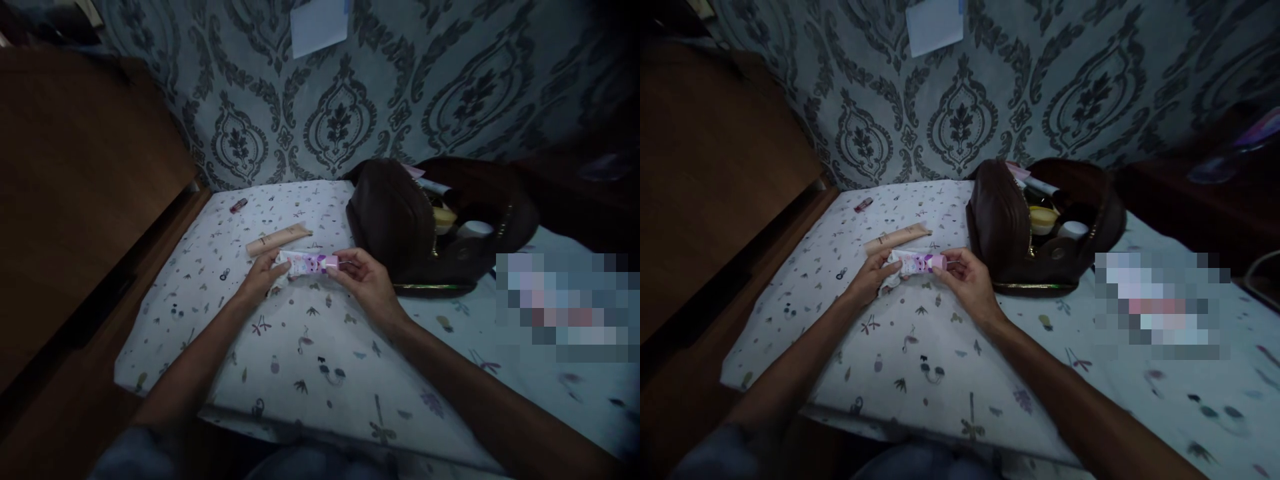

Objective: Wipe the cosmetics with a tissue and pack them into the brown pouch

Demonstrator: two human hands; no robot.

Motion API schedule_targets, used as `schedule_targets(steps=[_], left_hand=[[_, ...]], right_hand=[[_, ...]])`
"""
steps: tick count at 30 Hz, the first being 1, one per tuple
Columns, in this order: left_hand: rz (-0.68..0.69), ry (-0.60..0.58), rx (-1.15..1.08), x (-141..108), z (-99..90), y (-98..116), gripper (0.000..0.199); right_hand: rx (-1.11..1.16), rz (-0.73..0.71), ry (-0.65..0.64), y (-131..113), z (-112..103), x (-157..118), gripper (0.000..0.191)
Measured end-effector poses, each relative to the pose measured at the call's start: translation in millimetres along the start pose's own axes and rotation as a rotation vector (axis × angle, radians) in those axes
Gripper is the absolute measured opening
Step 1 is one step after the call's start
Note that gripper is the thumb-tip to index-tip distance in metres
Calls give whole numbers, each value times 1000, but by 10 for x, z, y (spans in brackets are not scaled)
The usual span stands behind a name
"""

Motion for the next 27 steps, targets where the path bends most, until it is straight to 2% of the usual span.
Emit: schedule_targets(steps=[3,7,11,14,15,17,19,21,22,24,27], left_hand=[[81,-56,31,-44,99,73,55],[224,-170,254,-154,278,166,40],[227,-317,457,-231,408,133,36],[198,-380,496,-214,388,93,35],[200,-361,497,-193,350,99,34],[254,-236,494,-145,238,162,32],[359,-67,464,-141,137,274,33],[473,25,429,-195,132,374,36],[530,20,427,-237,178,411,37],[634,-78,469,-332,342,450,36],[685,-274,591,-438,575,411,35]], right_hand=[[155,129,19,114,27,0,46],[293,239,-7,219,125,-15,49],[333,212,-56,178,183,-26,48],[317,177,-79,122,173,-22,47],[301,183,-84,117,163,-21,47],[269,220,-82,124,136,-27,47],[229,276,-102,142,129,-49,49],[152,298,-182,142,164,-84,49],[88,272,-237,125,191,-100,49],[-86,149,-313,67,229,-121,48],[-369,-63,-296,-21,226,-134,50]])
Point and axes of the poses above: each hand's wrist, its own x-axis towards the middle knuckle, its own z-axis out of the palm, y = z × x, the point moved 7 cm from there along x, towards the middle knuckle, and after that the axes turned 11 degrees about -x, right-handed, at the moved point
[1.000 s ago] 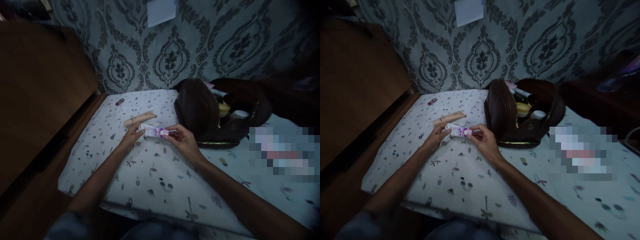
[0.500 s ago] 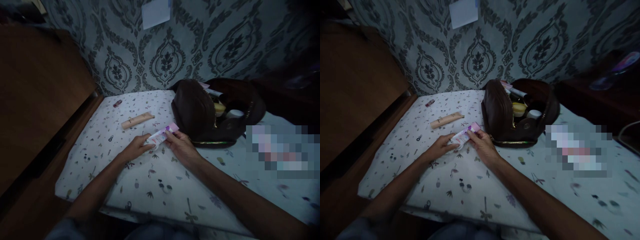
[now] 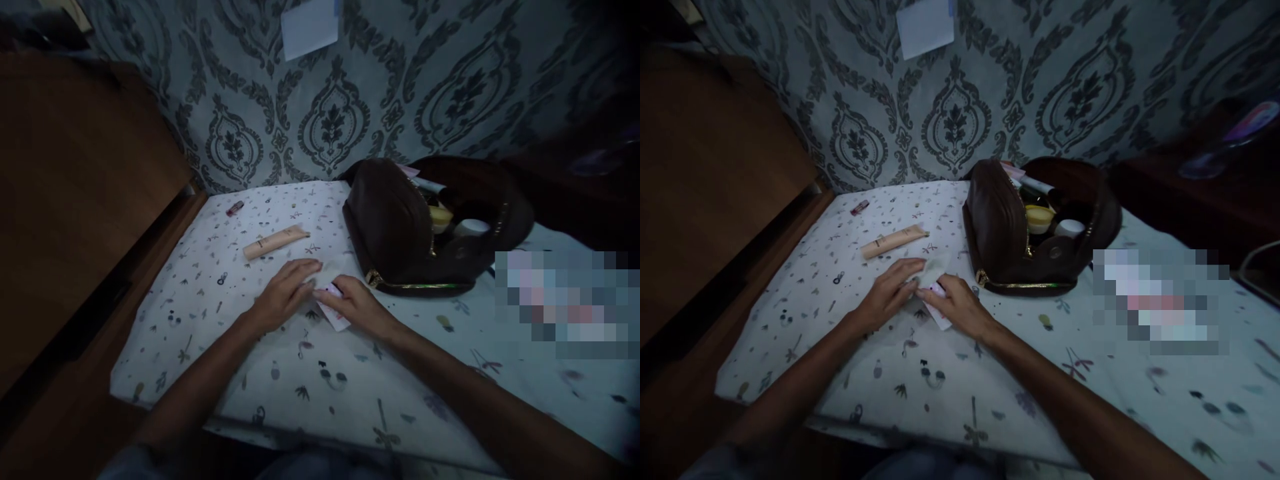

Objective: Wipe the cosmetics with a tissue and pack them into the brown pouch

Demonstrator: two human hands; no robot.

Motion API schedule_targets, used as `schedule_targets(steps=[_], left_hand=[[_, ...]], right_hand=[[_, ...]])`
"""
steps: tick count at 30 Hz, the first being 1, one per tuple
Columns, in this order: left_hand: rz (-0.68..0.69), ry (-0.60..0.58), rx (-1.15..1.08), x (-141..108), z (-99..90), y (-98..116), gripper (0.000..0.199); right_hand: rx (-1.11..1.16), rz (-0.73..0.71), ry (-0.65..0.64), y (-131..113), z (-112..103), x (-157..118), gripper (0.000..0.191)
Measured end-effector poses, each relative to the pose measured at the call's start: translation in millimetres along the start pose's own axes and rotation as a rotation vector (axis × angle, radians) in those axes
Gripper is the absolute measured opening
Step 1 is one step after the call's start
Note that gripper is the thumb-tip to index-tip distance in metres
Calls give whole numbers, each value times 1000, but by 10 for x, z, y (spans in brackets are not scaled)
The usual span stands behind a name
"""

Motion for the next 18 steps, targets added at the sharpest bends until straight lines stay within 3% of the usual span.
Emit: schedule_targets(steps=[2,5,9,13,18], left_hand=[[-48,-74,35,-8,61,-11,35],[-180,-68,28,-10,26,-82,31],[-361,62,-202,-12,-55,-202,42],[-539,179,-546,-38,-9,-352,48],[-690,298,-746,-83,31,-442,34]], right_hand=[[-107,-56,13,-32,-3,-10,49],[-137,-128,-44,-90,37,-30,39],[-141,-198,-79,-136,73,-67,32],[-70,-188,-112,-142,111,-80,34],[179,-128,-192,-191,156,-50,37]])
Point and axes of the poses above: each hand's wrist, its own x-axis towards the middle knuckle, its own z-axis out of the palm, y = z × x, the point moved 7 cm from there along x, towards the middle knuckle, and after that the axes turned 11 degrees about -x, right-handed, at the moved point
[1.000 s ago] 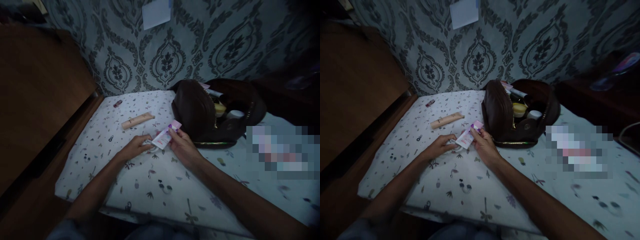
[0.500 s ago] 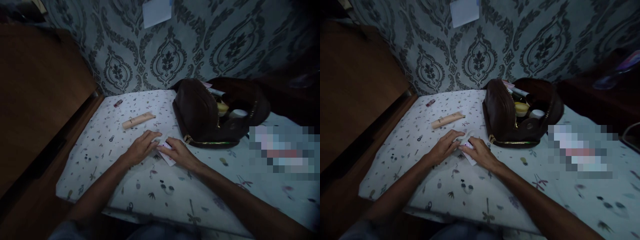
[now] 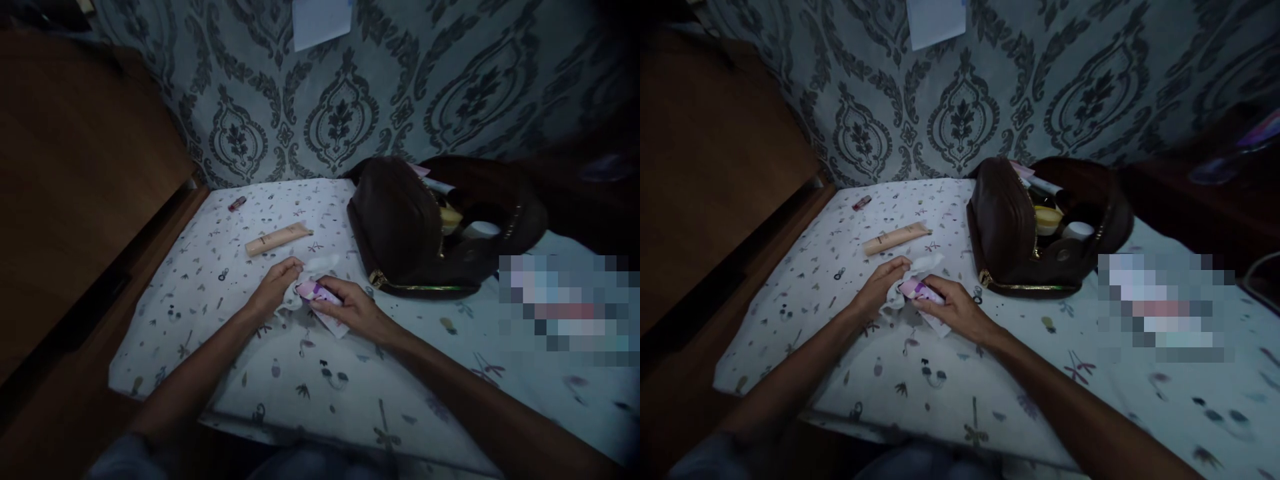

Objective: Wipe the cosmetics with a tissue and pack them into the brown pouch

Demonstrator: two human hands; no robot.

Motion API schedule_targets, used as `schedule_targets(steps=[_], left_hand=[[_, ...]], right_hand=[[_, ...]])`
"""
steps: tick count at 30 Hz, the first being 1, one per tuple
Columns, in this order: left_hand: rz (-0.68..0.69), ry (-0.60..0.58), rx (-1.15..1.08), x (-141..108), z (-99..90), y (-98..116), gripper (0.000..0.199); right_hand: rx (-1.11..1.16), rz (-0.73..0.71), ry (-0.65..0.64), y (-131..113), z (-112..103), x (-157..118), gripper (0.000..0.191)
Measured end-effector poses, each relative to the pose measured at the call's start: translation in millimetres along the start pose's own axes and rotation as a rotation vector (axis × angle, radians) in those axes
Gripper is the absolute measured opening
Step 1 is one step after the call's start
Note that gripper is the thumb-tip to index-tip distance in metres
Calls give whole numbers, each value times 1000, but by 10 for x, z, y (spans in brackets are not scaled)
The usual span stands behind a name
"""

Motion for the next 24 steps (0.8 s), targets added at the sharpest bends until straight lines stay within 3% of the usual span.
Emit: schedule_targets(steps=[4,7,10,18,24], left_hand=[[75,-21,36,-18,28,28,31],[172,-101,148,-48,117,39,23],[221,-114,264,-94,193,42,28],[235,-208,588,-222,400,-51,32],[121,-323,565,-205,445,-168,34]], right_hand=[[205,91,-35,50,44,19,41],[314,125,51,92,13,13,41],[324,127,161,104,-46,-2,39],[249,97,500,74,-280,-78,37],[367,108,525,22,-307,-116,35]])
Point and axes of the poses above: each hand's wrist, its own x-axis towards the middle knuckle, its own z-axis out of the palm, y = z × x, the point moved 7 cm from there along x, towards the middle knuckle, and after that the axes turned 11 degrees about -x, right-handed, at the moved point
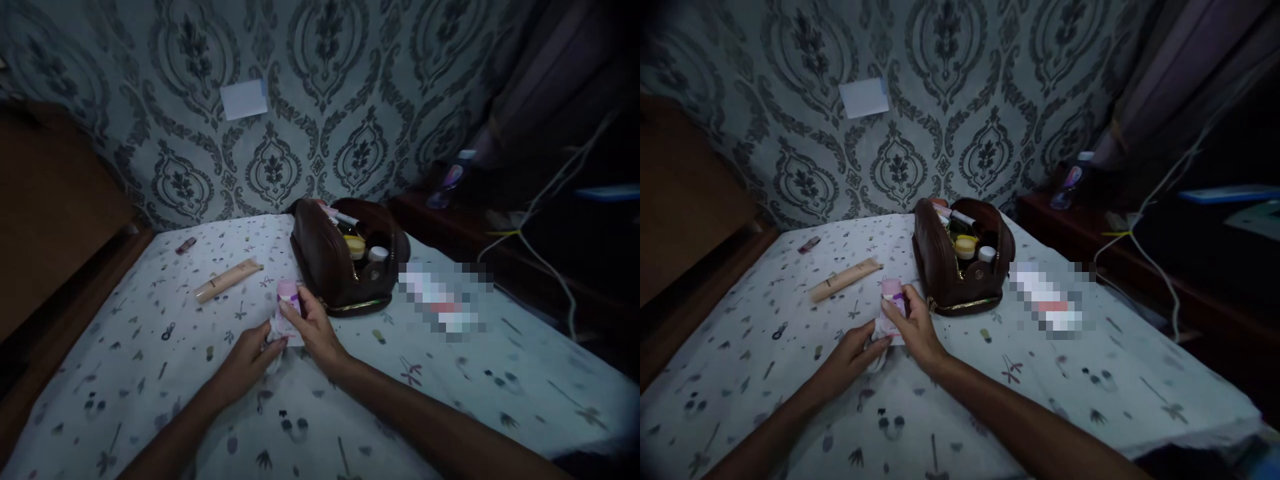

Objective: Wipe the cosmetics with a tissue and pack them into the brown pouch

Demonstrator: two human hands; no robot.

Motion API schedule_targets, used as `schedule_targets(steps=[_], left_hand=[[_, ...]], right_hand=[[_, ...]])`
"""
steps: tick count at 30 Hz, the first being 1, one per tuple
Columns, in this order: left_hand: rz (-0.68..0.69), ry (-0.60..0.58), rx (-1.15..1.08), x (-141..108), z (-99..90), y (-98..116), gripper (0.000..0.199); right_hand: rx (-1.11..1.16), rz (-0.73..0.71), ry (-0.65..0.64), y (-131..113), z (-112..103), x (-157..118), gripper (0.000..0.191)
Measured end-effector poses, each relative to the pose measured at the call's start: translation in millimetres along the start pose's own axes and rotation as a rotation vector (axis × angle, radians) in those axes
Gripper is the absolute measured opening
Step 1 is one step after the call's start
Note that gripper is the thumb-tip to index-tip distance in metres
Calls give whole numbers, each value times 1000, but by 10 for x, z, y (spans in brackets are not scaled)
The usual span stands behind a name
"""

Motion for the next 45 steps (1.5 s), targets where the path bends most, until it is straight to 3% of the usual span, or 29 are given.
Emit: schedule_targets(steps=[4,8,11,13,17,19,23,28,36,41,45], left_hand=[[-3,-19,-41,8,-33,21,37],[17,-16,-46,-1,-61,30,38],[30,-1,-52,-6,-92,13,37],[20,-1,-56,-6,-104,-9,37],[-3,-23,-54,2,-84,-40,39],[-13,-23,-38,7,-71,-48,40],[-19,-9,-9,15,-65,-57,41],[-59,-29,-7,20,-64,-92,42],[-40,-25,-11,11,-67,-84,40],[-62,-62,-25,10,-50,-84,39],[-42,-85,-23,22,-41,-79,39]], right_hand=[[-90,-77,25,-137,-85,57,35],[-255,-167,-64,-345,-136,101,35],[-321,-234,-48,-610,-324,90,34],[-361,-296,59,-878,-590,84,31],[-517,-542,527,-1526,-1302,11,25],[-597,-608,577,-1678,-1481,32,25],[-714,-615,538,-1617,-1611,140,29],[-685,-560,529,-1453,-1730,233,27],[-744,-591,559,-1522,-1759,255,23],[-1023,-479,295,-1223,-1576,399,27],[-1306,-477,286,-1156,-1565,429,30]])
Point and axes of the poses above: each hand's wrist, its own x-axis towards the middle knuckle, its own z-axis out of the palm, y = z × x, the point moved 7 cm from there along x, towards the middle knuckle, and after that the axes turned 11 degrees about -x, right-handed, at the moved point
